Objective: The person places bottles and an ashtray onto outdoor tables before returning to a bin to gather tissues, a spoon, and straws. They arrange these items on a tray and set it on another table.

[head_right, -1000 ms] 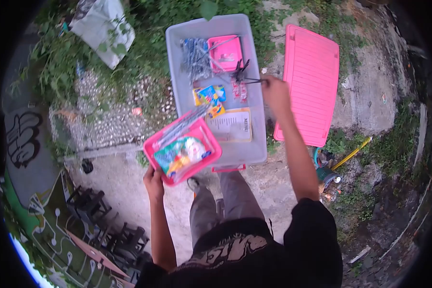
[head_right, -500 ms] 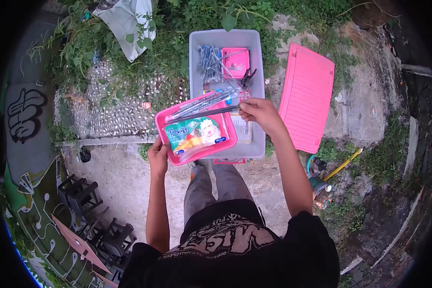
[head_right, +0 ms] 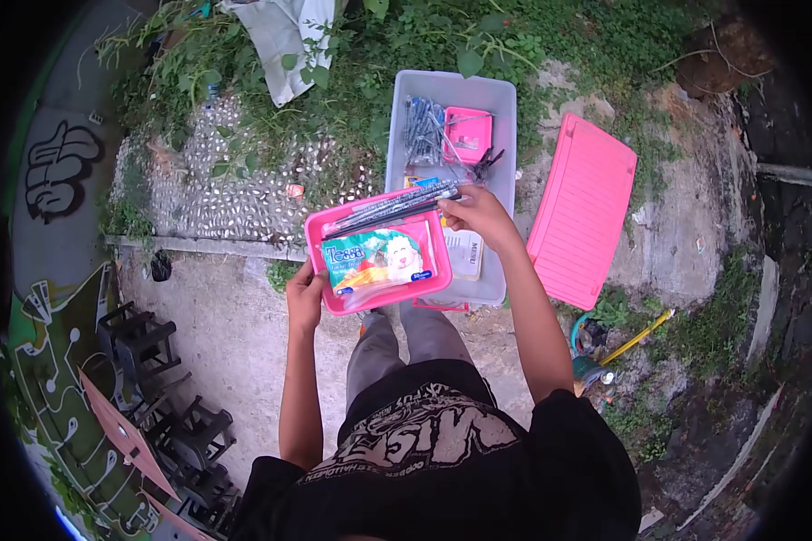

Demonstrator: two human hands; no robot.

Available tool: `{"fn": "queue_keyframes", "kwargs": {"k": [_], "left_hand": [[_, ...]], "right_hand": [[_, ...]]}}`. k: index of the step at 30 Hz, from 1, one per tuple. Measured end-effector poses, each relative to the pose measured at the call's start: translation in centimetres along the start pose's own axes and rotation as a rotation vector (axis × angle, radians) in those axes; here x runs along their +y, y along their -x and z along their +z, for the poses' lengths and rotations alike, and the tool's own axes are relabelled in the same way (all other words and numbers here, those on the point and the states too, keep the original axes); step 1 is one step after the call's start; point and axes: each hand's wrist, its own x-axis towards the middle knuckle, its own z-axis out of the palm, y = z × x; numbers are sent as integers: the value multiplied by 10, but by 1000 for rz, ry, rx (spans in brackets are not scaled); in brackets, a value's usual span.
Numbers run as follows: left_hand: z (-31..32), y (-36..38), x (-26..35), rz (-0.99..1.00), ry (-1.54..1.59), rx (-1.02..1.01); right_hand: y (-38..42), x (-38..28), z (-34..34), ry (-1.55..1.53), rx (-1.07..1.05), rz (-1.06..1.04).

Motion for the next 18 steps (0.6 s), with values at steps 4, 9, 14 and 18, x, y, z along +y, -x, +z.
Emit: {"fn": "queue_keyframes", "kwargs": {"k": [4, 9, 14, 18], "left_hand": [[-21, 27, 5, 0, 11, 31], [-82, 74, 0, 32, 153, 151], [-177, 150, -13, 52, 292, 335], [-280, 215, -21, 38, 173, 575]], "right_hand": [[21, 0, 17, -119, -9, -82], [40, -24, 80, 244, -248, 44], [44, -23, 210, 330, -579, 101], [56, -39, 365, 423, -796, 73]]}}
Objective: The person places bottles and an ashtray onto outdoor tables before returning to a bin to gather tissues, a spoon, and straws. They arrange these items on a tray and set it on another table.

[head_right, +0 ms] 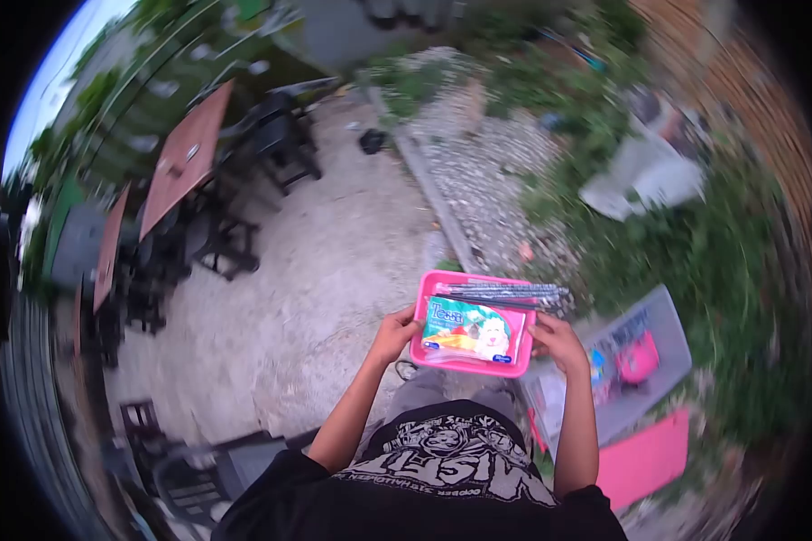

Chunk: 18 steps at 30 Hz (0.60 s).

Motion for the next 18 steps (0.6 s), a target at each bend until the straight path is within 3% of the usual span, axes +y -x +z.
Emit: {"fn": "queue_keyframes", "kwargs": {"k": [2, 3, 9, 10, 13, 15, 17, 18], "left_hand": [[-57, 0, 19, 14, 102, 80], [-94, -10, 72, -20, 127, 127], [-266, -4, 14, 26, 54, 365], [-330, -37, 107, -54, 38, 390], [-419, -61, 99, -5, 26, 576], [-471, -61, 88, -88, 24, 619], [-517, -63, 92, -144, 288, 727], [-543, -70, 77, -170, 249, 800]], "right_hand": [[-46, -35, 60, 34, -59, -26], [-62, -96, 92, 40, -70, -3], [-197, -92, 258, 352, -272, -256], [-221, -189, 310, 343, -281, -176], [-290, -213, 392, 330, -307, -228], [-337, -224, 440, 371, -321, -301], [-385, -245, 481, 321, -345, -248], [-417, -256, 506, 310, -342, -261]]}}
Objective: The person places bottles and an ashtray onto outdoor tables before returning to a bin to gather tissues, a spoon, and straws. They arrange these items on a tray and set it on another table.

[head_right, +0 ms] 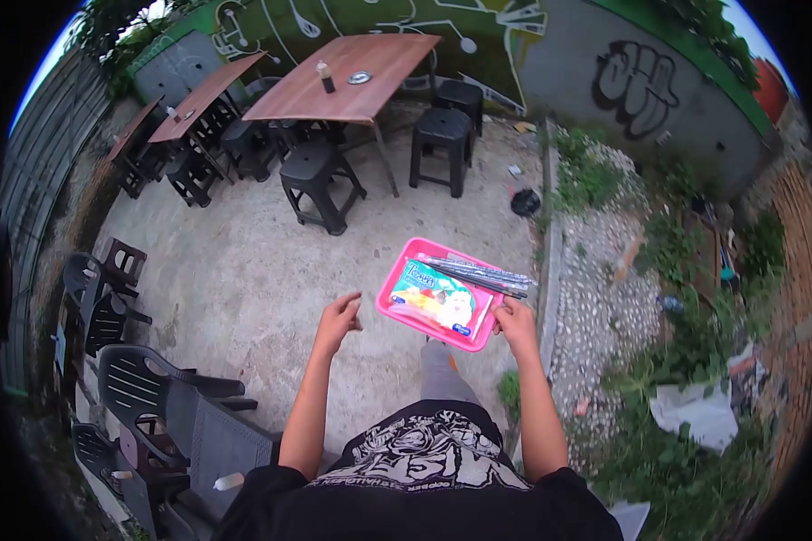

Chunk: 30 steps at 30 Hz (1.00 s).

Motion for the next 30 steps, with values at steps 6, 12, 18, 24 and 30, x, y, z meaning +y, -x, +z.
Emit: {"fn": "queue_keyframes", "kwargs": {"k": [6, 12, 18, 24, 30], "left_hand": [[-91, -91, -116, -323, -51, 409], [-120, -114, -176, -668, -61, 482], [-166, -208, -136, -747, -90, 458], [-301, -379, -130, -624, -374, 273], [-396, -539, 27, -367, -77, 597]], "right_hand": [[-198, -47, 64, 1, 96, -74], [-403, -93, 151, -37, 125, -144], [-584, -147, 262, -155, 153, -220], [-753, -194, 360, -210, 329, -243], [-922, -221, 434, -165, 436, -290]]}}
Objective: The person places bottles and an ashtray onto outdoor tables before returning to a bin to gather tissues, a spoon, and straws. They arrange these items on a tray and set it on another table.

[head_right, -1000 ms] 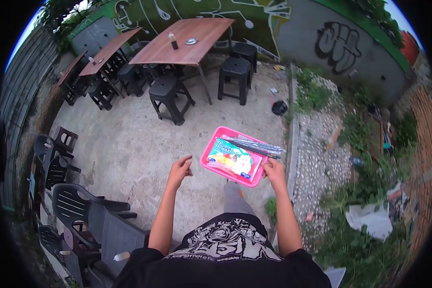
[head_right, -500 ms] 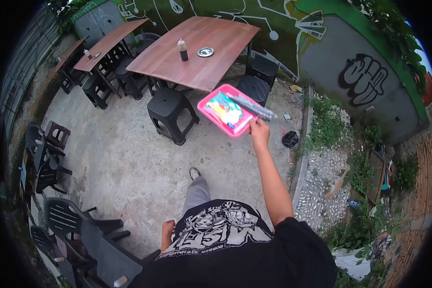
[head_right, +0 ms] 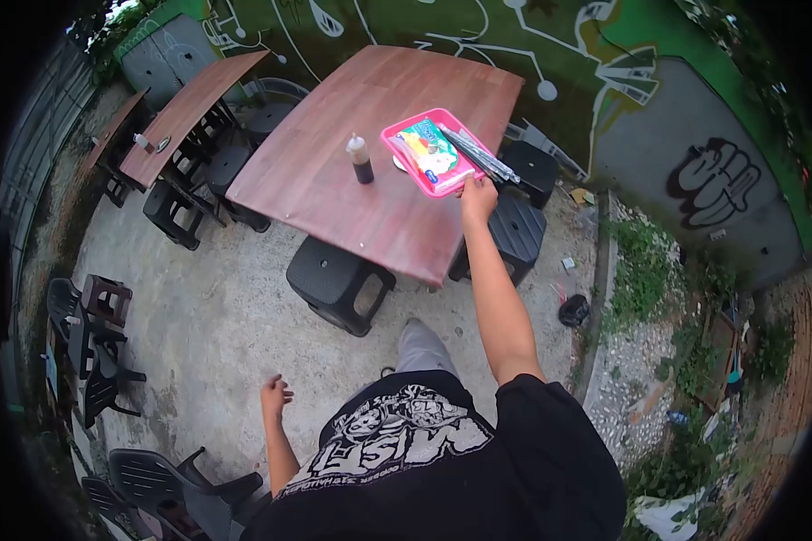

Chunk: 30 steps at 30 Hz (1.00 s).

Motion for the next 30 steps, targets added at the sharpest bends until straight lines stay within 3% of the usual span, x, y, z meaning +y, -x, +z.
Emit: {"fn": "queue_keyframes", "kwargs": {"k": [4, 5, 7, 10, 11, 17, 19, 20, 23, 24, 25, 27, 29, 30], "left_hand": [[17, -45, 53, 69, 46, 65], [29, -57, 55, 15, 36, 57], [52, -76, 29, -87, 31, 57], [84, -64, 10, -274, -91, -41], [90, -59, 4, -439, -115, -123], [119, 1, 58, -611, 31, 51], [110, 5, 63, -657, 21, 105], [107, 4, 65, -653, 22, 124], [99, 2, 71, -599, 26, 166], [99, 1, 75, -583, 50, 179], [100, -2, 79, -584, 54, 181], [106, -2, 86, -546, 71, 219], [113, 2, 85, -532, 89, 226], [117, 5, 81, -521, 96, 216]], "right_hand": [[-74, 33, 83, 53, -6, 77], [-105, 62, 104, 43, -11, 79], [-166, 139, 156, 186, 178, -10], [-203, 169, 225, 260, 268, 74], [-209, 181, 247, 304, 304, 124], [-251, 219, 334, 277, 307, 258], [-237, 172, 351, -93, 332, 433], [-267, 261, 368, 194, 272, 339], [-236, 199, 394, -469, 295, 509], [-233, 186, 391, -359, 190, 726], [-229, 183, 395, -357, 186, 726], [-224, 183, 402, -655, 240, 810], [-211, 176, 391, -676, 181, 794], [-207, 171, 380, -732, 33, 809]]}}
